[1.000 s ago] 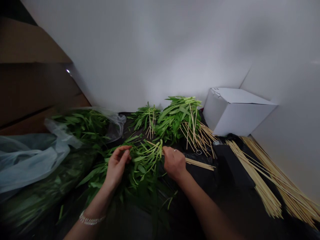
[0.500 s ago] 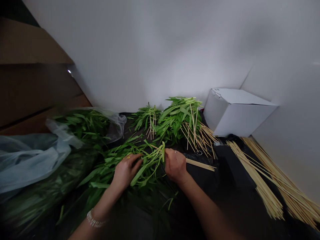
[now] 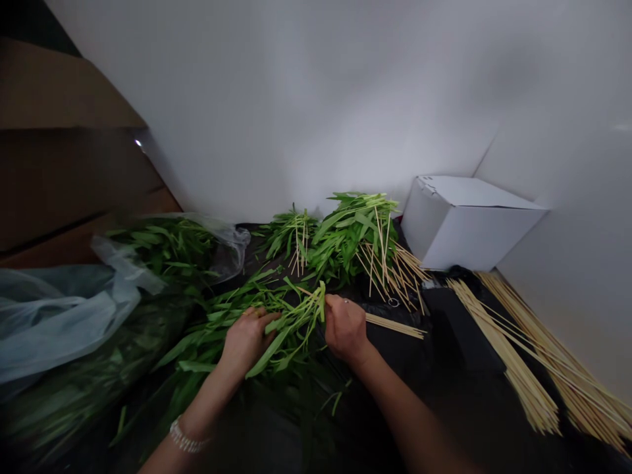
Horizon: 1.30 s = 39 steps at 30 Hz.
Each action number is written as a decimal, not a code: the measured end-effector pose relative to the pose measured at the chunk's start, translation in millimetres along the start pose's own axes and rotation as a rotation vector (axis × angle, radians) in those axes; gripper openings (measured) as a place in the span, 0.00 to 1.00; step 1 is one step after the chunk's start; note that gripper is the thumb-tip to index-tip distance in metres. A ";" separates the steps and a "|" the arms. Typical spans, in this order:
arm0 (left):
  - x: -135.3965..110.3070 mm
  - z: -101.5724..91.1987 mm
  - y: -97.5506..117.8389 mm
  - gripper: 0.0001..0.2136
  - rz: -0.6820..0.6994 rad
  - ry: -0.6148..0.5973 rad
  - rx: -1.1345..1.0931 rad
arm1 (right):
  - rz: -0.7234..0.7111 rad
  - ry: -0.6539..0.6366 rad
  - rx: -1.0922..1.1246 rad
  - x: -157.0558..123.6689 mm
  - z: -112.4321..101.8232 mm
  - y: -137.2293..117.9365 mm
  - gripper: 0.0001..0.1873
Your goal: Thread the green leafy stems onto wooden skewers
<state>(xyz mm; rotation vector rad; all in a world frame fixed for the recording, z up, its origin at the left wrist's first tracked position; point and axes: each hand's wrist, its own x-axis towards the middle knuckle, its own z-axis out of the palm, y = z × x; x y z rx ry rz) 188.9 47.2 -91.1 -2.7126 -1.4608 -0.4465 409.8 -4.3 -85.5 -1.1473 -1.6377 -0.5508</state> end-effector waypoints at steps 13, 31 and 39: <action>4.0 -3.8 1.2 0.09 -0.138 0.332 -0.555 | -0.087 -0.080 0.053 -2.4 5.3 -1.9 0.10; 9.7 -2.1 -7.6 0.18 -0.491 0.212 -1.365 | -0.199 -0.417 -0.136 -13.6 16.2 -3.0 0.19; 8.6 -1.0 -7.3 0.17 -0.495 0.202 -1.395 | -0.182 -0.434 -0.141 -14.5 16.5 -3.3 0.18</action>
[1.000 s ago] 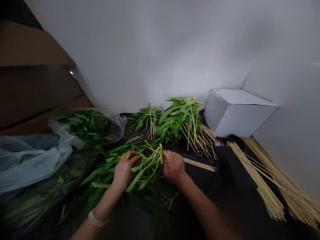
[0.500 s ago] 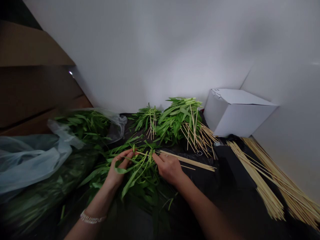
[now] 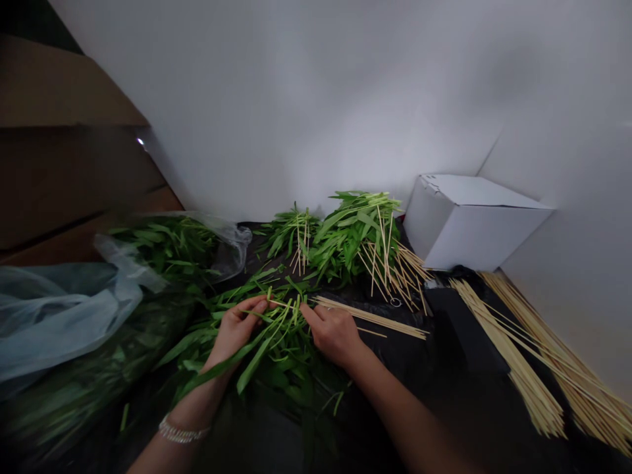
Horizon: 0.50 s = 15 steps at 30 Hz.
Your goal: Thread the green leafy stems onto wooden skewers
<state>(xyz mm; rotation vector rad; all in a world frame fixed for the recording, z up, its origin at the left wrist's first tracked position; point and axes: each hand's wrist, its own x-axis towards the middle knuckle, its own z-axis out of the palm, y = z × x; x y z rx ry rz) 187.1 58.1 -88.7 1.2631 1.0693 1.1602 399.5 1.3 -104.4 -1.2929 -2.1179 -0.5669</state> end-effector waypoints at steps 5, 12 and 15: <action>-1.0 2.1 3.3 0.16 -0.003 0.007 -0.020 | 0.012 -0.009 -0.005 -0.2 0.2 0.1 0.18; 0.6 1.0 1.0 0.17 -0.026 0.031 -0.034 | 0.014 0.001 -0.002 -1.2 1.5 0.2 0.17; 0.3 0.8 1.9 0.18 -0.045 0.040 -0.056 | 0.009 0.003 -0.001 -1.0 0.7 -0.1 0.17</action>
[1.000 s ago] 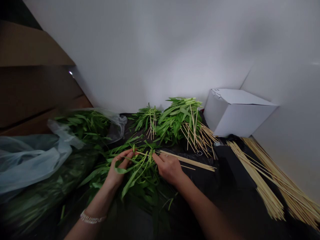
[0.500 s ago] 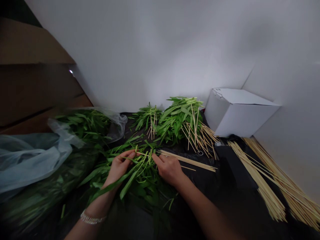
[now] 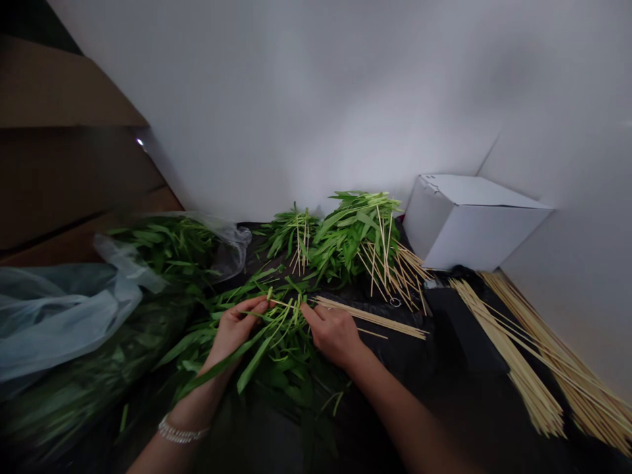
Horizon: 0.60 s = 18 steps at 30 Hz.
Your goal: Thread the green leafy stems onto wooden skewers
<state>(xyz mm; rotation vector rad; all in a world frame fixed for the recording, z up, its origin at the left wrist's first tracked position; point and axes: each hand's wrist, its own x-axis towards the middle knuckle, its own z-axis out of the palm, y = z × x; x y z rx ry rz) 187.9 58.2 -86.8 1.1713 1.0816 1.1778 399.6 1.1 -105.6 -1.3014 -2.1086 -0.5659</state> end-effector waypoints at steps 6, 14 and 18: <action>-2.2 1.4 3.9 0.16 -0.043 -0.010 -0.021 | -0.010 -0.009 0.000 0.0 -0.3 -1.1 0.18; -2.7 2.8 9.1 0.17 -0.124 -0.046 -0.105 | -0.038 0.058 -0.003 -0.6 2.0 -2.6 0.18; -2.4 2.8 11.4 0.16 -0.149 -0.060 -0.105 | -0.051 0.065 0.008 -1.1 2.7 -3.0 0.19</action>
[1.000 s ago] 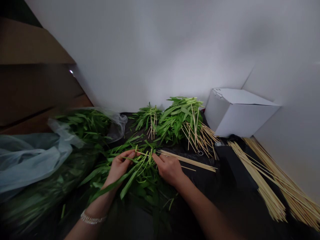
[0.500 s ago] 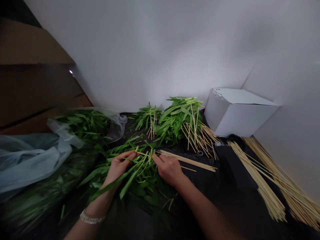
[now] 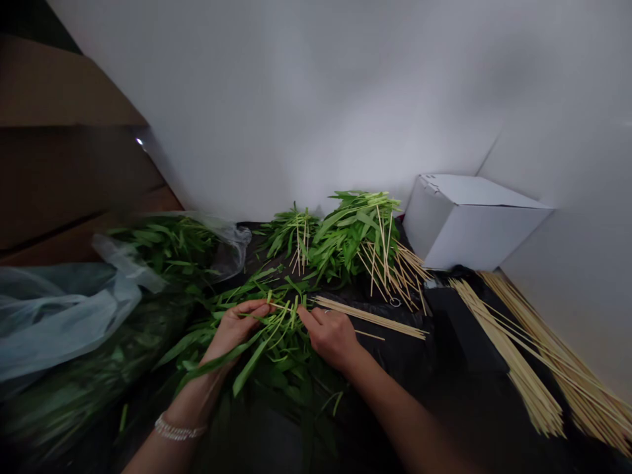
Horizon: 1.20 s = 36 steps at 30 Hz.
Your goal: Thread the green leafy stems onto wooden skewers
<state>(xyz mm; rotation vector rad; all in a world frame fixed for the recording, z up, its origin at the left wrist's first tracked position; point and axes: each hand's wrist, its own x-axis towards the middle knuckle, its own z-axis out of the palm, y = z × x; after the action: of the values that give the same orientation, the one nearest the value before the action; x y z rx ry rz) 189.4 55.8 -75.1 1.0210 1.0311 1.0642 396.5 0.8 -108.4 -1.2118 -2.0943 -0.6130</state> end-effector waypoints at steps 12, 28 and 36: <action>-4.5 4.5 -0.2 0.12 -0.018 -0.074 0.086 | -0.030 -0.006 0.030 0.9 1.8 -5.0 0.18; -3.0 -2.6 7.0 0.07 0.403 -0.147 0.387 | 0.065 -0.029 -0.011 0.0 0.6 1.4 0.17; -7.7 4.8 -3.0 0.05 0.592 -0.094 0.687 | 0.076 -0.036 0.005 -0.2 2.5 1.6 0.16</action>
<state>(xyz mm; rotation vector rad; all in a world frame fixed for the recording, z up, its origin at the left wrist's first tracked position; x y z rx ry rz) 193.3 47.0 -75.9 2.0042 1.0658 1.1271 397.3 3.0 -110.1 -1.3024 -2.0673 -0.5544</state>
